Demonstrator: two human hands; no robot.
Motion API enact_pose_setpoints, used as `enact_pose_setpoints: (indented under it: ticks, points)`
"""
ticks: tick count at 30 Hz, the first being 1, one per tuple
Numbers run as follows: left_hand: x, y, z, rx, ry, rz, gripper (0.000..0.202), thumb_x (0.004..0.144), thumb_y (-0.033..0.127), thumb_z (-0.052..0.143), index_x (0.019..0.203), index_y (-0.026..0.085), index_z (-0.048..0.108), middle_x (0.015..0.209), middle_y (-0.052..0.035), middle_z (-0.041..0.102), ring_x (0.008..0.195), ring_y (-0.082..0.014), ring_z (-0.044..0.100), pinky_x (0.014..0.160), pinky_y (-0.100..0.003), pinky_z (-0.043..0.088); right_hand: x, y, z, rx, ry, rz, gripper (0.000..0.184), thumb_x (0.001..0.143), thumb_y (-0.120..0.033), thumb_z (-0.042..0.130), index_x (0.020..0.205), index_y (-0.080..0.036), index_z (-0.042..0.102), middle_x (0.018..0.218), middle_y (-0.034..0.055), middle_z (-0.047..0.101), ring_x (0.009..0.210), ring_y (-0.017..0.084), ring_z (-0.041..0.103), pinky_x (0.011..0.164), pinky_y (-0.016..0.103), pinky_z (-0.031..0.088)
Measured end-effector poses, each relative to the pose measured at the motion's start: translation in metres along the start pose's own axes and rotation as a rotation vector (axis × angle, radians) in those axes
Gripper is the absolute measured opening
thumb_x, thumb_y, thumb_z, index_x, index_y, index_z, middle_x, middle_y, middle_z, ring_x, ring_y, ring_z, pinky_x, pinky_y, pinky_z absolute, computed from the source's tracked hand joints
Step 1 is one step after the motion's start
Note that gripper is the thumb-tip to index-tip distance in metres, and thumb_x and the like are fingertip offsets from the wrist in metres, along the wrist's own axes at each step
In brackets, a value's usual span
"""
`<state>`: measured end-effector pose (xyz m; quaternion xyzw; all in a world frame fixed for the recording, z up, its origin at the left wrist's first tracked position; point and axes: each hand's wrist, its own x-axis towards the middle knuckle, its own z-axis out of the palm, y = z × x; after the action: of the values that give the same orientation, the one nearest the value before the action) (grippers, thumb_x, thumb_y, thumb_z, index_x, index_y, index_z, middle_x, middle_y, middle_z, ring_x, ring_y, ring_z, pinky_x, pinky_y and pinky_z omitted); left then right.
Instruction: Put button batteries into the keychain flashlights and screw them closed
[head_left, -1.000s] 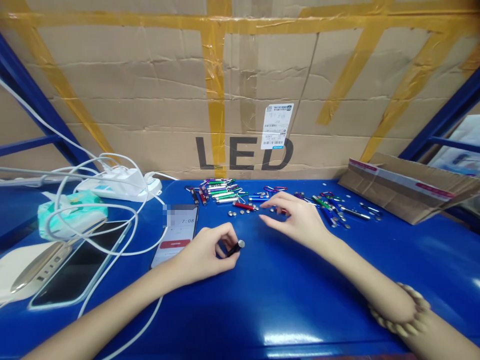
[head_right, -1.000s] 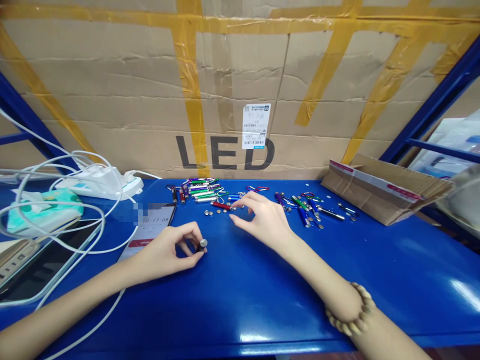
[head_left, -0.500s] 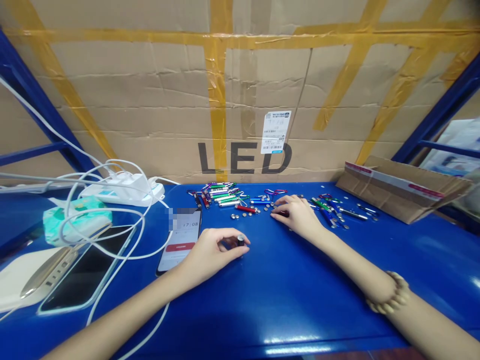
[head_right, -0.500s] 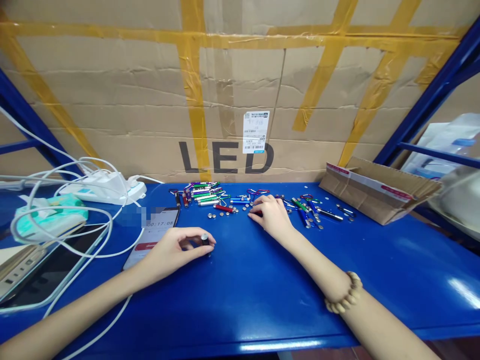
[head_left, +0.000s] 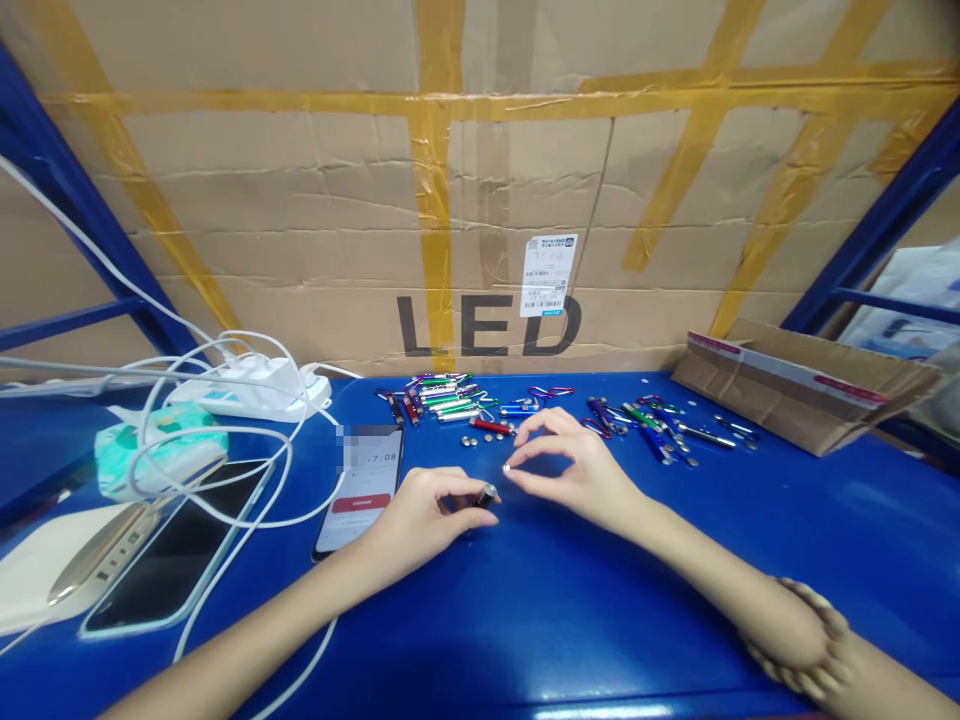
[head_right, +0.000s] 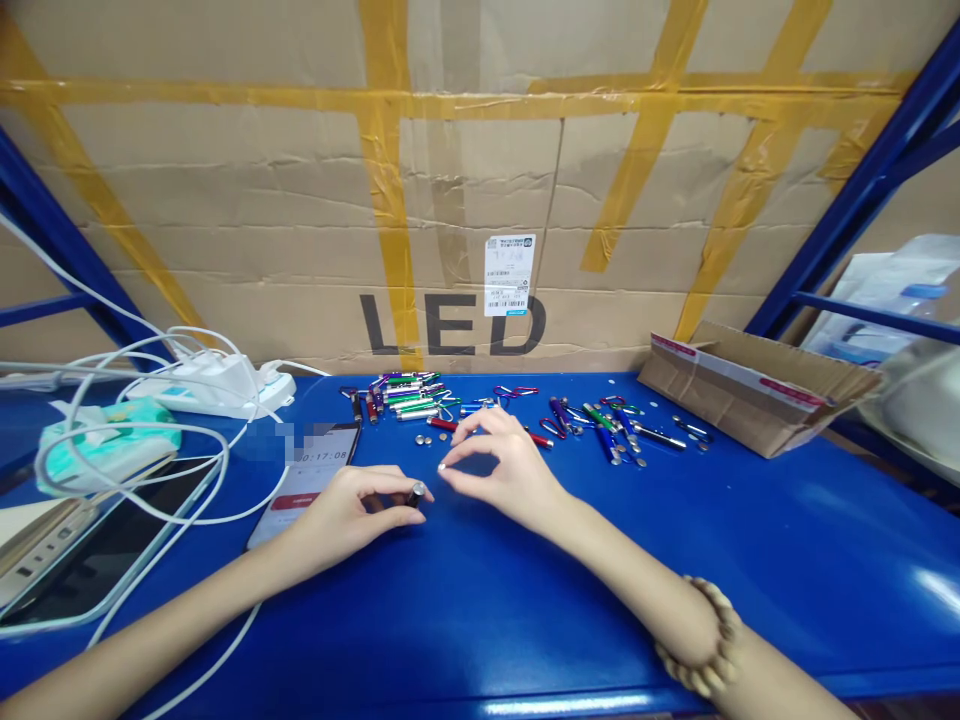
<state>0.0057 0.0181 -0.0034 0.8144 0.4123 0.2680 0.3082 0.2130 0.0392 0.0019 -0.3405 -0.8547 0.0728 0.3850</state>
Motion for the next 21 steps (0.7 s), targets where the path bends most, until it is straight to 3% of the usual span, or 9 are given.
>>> enact_pose_setpoints:
  ticks: [4, 11, 18, 21]
  points:
    - [0.0, -0.002, 0.001, 0.032, -0.02, 0.048, 0.013, 0.077, 0.022, 0.065, 0.087, 0.02, 0.073, 0.07, 0.0002, 0.064, 0.063, -0.0124, 0.057, 0.055, -0.018, 0.04, -0.003, -0.021, 0.0, 0.027, 0.037, -0.151, 0.002, 0.075, -0.021, 0.066, 0.074, -0.02, 0.068, 0.084, 0.0035, 0.061, 0.084, 0.017, 0.055, 0.078, 0.035, 0.043]
    - [-0.001, -0.003, -0.001, 0.061, -0.031, 0.073, 0.012, 0.079, 0.022, 0.063, 0.086, 0.019, 0.073, 0.07, 0.0, 0.064, 0.064, -0.0128, 0.057, 0.058, -0.019, 0.04, -0.008, -0.017, 0.002, -0.017, -0.049, -0.234, 0.012, 0.083, -0.023, 0.057, 0.085, -0.021, 0.069, 0.092, 0.0062, 0.059, 0.09, 0.017, 0.053, 0.079, 0.035, 0.044]
    - [-0.001, -0.004, -0.001, 0.044, -0.058, 0.111, 0.016, 0.08, 0.02, 0.061, 0.09, 0.022, 0.073, 0.077, -0.0011, 0.068, 0.072, -0.0147, 0.061, 0.065, -0.02, 0.043, -0.01, -0.023, 0.0, 0.027, -0.201, -0.175, 0.015, 0.081, -0.024, 0.059, 0.093, -0.02, 0.067, 0.101, 0.0084, 0.056, 0.099, 0.018, 0.052, 0.085, 0.035, 0.045]
    - [-0.001, -0.002, 0.001, 0.069, -0.04, 0.092, 0.013, 0.08, 0.022, 0.061, 0.086, 0.021, 0.073, 0.075, -0.0008, 0.067, 0.069, -0.0144, 0.06, 0.061, -0.02, 0.042, -0.007, -0.019, -0.001, 0.108, -0.183, -0.128, 0.012, 0.081, -0.025, 0.059, 0.089, -0.021, 0.068, 0.098, 0.0069, 0.058, 0.096, 0.017, 0.055, 0.085, 0.034, 0.046]
